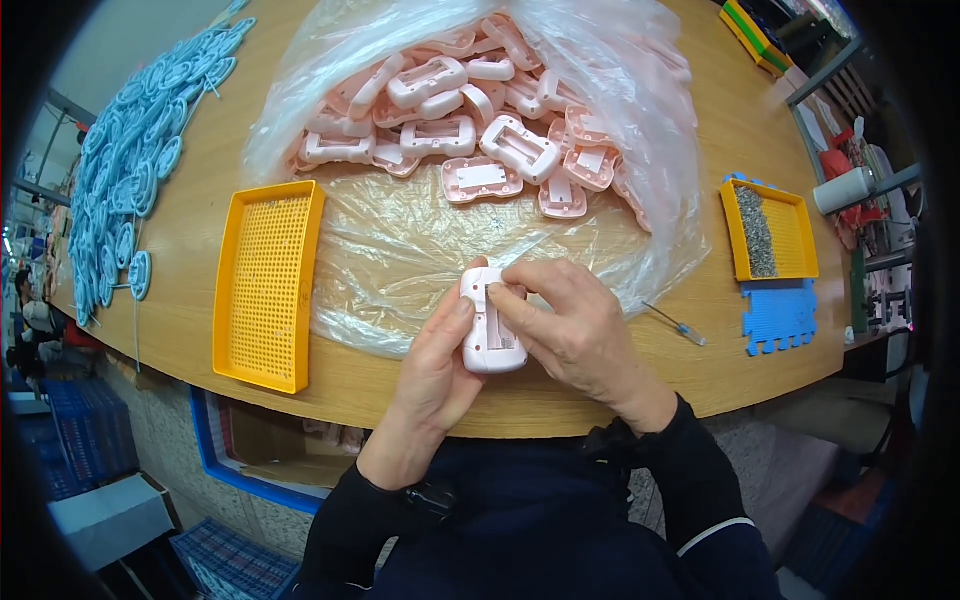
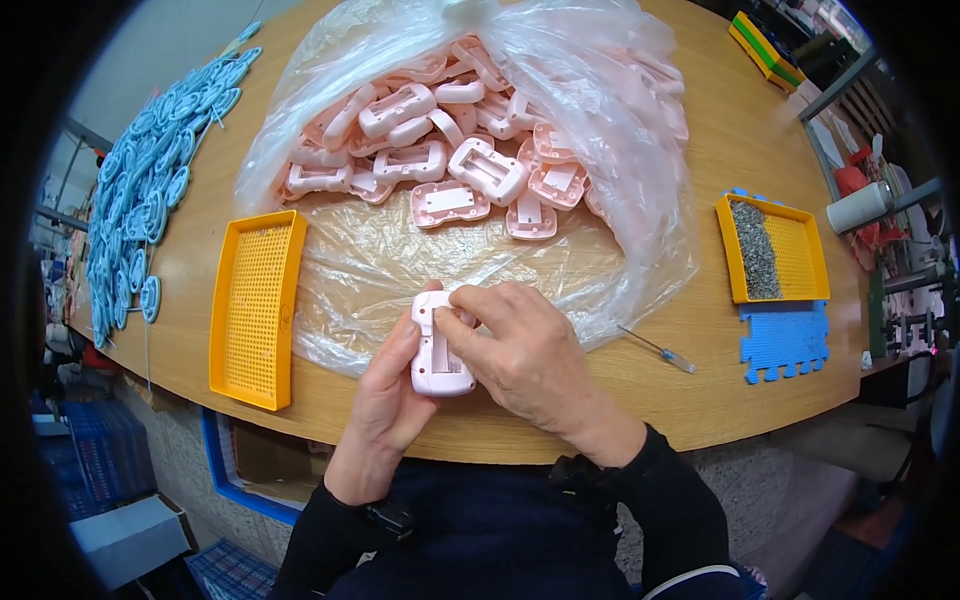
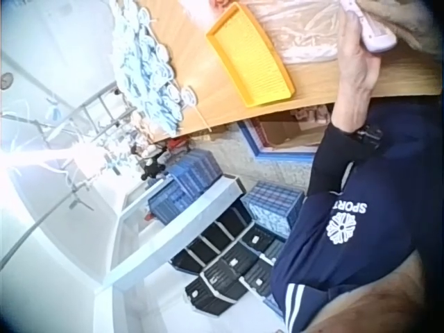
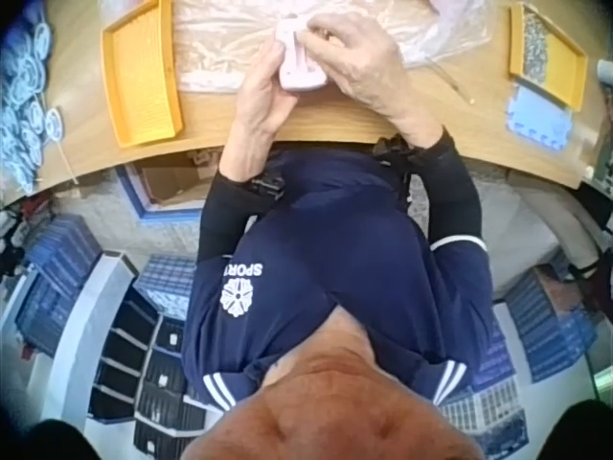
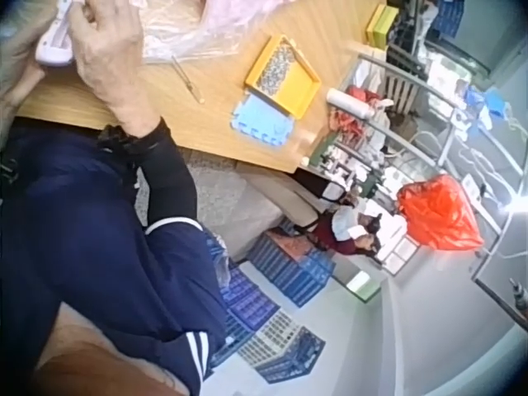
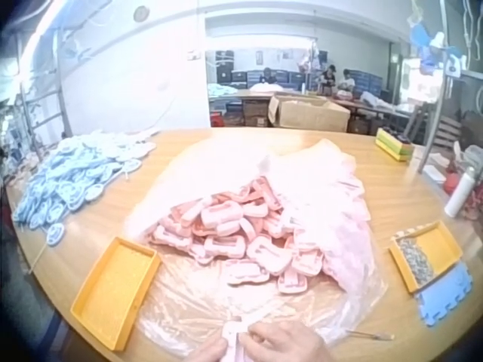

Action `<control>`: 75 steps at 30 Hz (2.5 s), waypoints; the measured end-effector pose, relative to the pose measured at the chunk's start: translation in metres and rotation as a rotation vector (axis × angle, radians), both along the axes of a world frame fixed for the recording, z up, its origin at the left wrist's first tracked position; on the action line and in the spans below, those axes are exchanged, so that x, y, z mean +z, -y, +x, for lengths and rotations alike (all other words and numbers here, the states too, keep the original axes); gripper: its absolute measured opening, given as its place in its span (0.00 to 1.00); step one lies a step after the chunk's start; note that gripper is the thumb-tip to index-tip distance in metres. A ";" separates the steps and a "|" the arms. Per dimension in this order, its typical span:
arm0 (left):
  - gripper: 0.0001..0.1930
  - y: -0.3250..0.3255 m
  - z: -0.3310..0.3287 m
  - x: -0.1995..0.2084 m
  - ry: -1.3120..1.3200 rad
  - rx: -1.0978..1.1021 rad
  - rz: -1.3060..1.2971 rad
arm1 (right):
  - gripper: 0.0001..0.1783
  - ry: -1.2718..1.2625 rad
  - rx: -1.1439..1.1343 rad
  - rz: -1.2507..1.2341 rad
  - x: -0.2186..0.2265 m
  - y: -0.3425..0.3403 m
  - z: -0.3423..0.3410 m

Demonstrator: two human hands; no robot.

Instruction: Assembling small plastic housing components using a manual screwdriver in a factory setting.

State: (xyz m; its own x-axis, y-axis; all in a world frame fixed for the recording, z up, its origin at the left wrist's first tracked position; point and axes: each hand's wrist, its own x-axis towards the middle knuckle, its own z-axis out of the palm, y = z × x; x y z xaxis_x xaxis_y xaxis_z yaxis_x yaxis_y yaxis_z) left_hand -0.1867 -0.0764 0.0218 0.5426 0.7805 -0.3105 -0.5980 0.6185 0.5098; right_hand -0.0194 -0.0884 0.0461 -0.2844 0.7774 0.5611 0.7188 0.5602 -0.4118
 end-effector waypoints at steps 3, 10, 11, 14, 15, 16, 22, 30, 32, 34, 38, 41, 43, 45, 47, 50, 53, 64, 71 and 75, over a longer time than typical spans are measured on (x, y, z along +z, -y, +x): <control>0.29 -0.001 -0.002 -0.001 -0.033 -0.019 0.018 | 0.18 0.062 0.029 -0.035 0.004 0.001 0.006; 0.27 -0.001 0.007 0.010 -0.019 -0.041 0.042 | 0.13 -0.279 0.017 -0.196 0.001 -0.003 0.016; 0.27 -0.001 0.007 0.011 0.005 -0.064 0.051 | 0.11 -0.345 0.000 -0.243 0.003 -0.004 0.015; 0.27 0.000 0.008 0.010 -0.012 -0.093 0.090 | 0.08 -0.424 -0.030 -0.360 0.008 -0.005 0.014; 0.27 0.001 0.008 0.009 -0.050 -0.094 0.120 | 0.07 -0.433 -0.040 -0.430 0.008 -0.006 0.014; 0.27 0.002 0.009 0.008 -0.048 -0.101 0.119 | 0.07 -0.434 -0.047 -0.430 0.010 -0.006 0.015; 0.26 0.001 0.008 0.006 -0.125 -0.201 0.127 | 0.07 -0.148 -0.015 -0.394 0.020 -0.002 0.027; 0.26 -0.003 0.009 -0.001 -0.011 -0.177 0.037 | 0.08 -0.256 -0.346 -0.371 0.000 0.040 0.087; 0.24 -0.002 0.010 -0.001 -0.011 -0.167 0.050 | 0.08 -0.121 -0.437 -0.382 -0.007 0.064 0.113; 0.24 -0.002 0.012 0.004 -0.059 -0.159 0.014 | 0.08 0.175 -0.533 -0.364 -0.014 0.081 0.123; 0.23 0.000 0.013 0.001 -0.039 -0.140 0.005 | 0.08 0.228 -0.579 -0.336 -0.026 0.093 0.120; 0.21 0.002 0.010 0.000 -0.007 -0.116 0.011 | 0.06 0.251 -0.546 -0.343 -0.028 0.100 0.125; 0.20 0.005 0.010 0.002 -0.055 -0.110 -0.023 | 0.09 -0.045 -0.513 -0.436 -0.018 0.112 0.128; 0.20 0.008 0.011 0.000 -0.068 -0.106 0.009 | 0.10 -0.116 -0.443 -0.434 0.004 0.106 0.107; 0.19 0.012 0.014 0.002 -0.073 -0.119 0.043 | 0.14 -0.193 -0.301 -0.415 0.013 0.091 0.078; 0.19 0.016 0.017 0.005 -0.118 -0.090 0.077 | 0.18 -0.157 -0.173 -0.388 0.015 0.057 0.041; 0.18 0.020 0.016 0.008 -0.121 -0.054 0.072 | 0.22 -0.054 -0.154 -0.362 0.018 0.047 0.027; 0.19 0.022 0.009 -0.005 -0.337 -0.005 0.329 | 0.29 0.213 -0.219 -0.384 0.025 0.044 0.016; 0.21 0.012 0.002 0.005 -0.086 -0.045 0.113 | 0.18 -0.112 -0.132 -0.440 0.029 0.027 0.027; 0.22 0.016 0.009 0.003 -0.136 -0.044 0.286 | 0.19 -0.576 -0.041 -0.655 0.007 0.006 0.015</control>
State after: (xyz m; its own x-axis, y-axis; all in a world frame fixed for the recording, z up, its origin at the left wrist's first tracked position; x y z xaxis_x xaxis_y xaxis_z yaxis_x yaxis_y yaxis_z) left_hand -0.1779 -0.0927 0.0252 0.5463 0.8234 -0.1537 -0.4883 0.4622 0.7402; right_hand -0.0049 -0.0948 0.0535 -0.0586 0.9972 0.0457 0.3139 0.0619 -0.9475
